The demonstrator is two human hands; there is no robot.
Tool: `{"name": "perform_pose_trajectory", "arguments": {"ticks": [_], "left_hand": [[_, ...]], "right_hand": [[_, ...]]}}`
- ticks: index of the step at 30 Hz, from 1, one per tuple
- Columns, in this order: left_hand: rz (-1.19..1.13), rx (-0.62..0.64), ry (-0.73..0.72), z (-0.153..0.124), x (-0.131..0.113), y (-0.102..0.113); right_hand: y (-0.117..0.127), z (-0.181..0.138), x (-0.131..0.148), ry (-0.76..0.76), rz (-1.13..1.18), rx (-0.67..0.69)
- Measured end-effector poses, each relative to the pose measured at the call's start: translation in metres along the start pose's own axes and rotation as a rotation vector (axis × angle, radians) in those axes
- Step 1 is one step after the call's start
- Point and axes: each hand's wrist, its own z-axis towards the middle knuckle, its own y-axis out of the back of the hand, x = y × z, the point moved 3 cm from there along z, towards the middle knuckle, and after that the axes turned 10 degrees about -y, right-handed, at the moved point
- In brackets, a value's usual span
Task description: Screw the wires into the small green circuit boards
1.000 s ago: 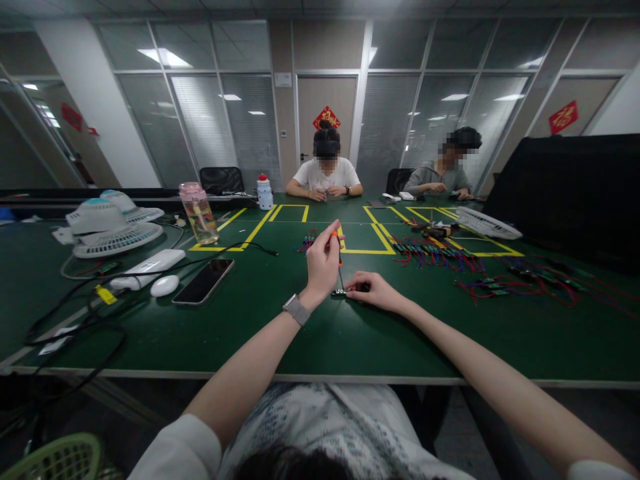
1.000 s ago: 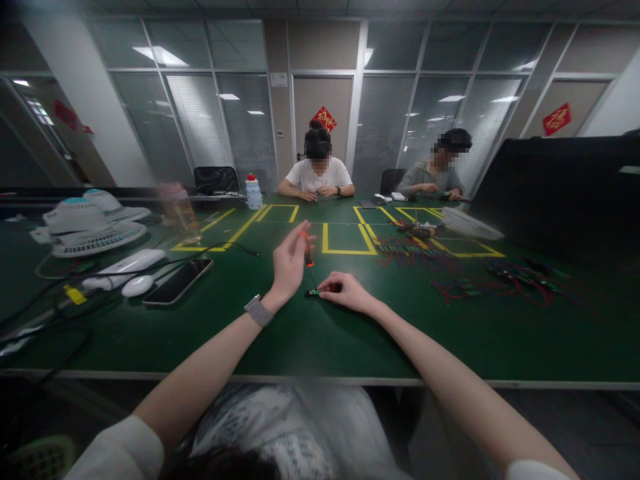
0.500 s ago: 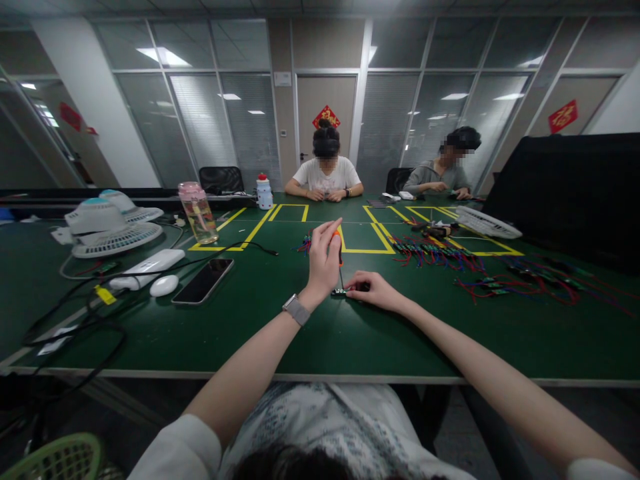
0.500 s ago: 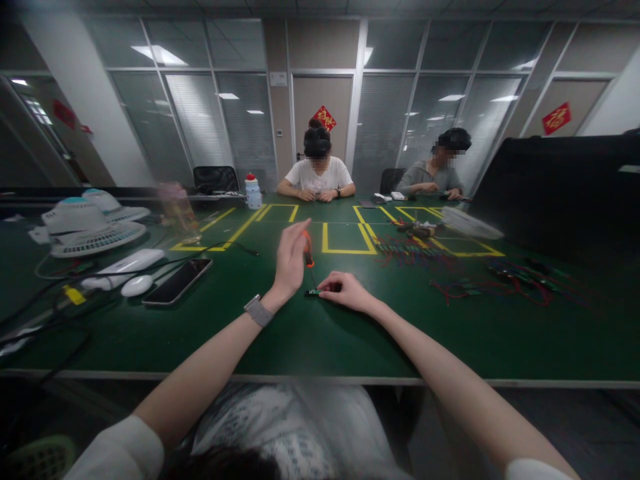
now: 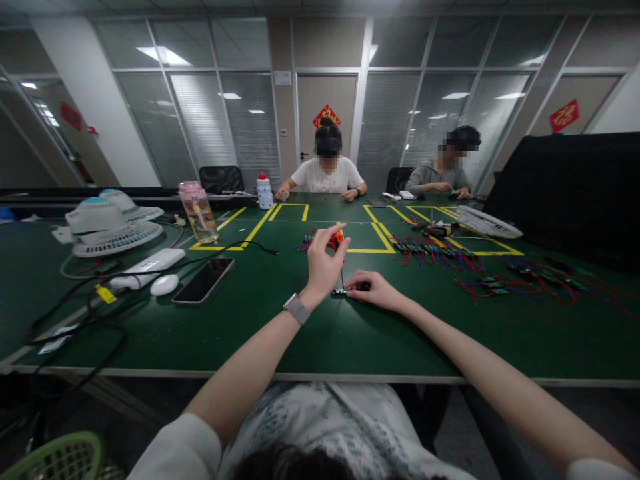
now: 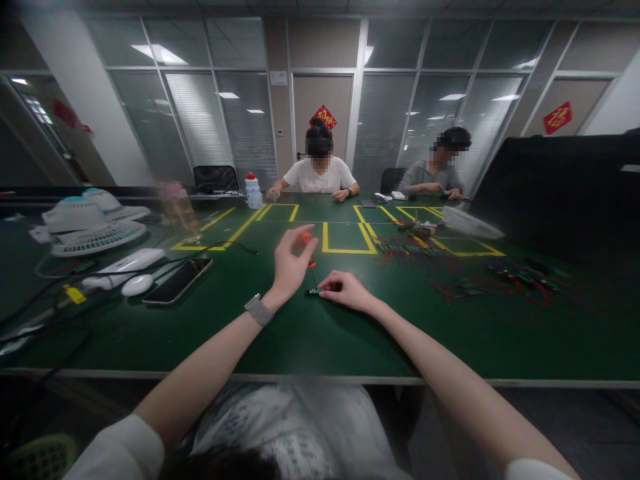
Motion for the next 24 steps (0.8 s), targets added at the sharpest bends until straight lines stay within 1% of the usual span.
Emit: {"name": "perform_pose_trajectory", "arguments": {"ticks": [3, 9, 16, 19, 24], "left_hand": [[0.058, -0.007, -0.008, 0.001, -0.004, 0.003], [-0.045, 0.022, -0.011, 0.001, 0.0, 0.001], [-0.129, 0.018, 0.107, -0.003, 0.011, -0.004], [-0.1, -0.002, 0.074, -0.002, 0.008, -0.002], [0.054, -0.028, -0.022, 0.0, -0.003, 0.002]], "right_hand": [[0.0, 0.0, 0.0, 0.005, 0.002, 0.003], [0.0, 0.0, -0.001, 0.008, -0.02, -0.007], [0.0, 0.0, 0.0, 0.002, -0.015, -0.003], [0.0, 0.0, 0.0, 0.004, -0.018, 0.002], [0.0, 0.0, 0.0, 0.006, -0.014, -0.008]]}}
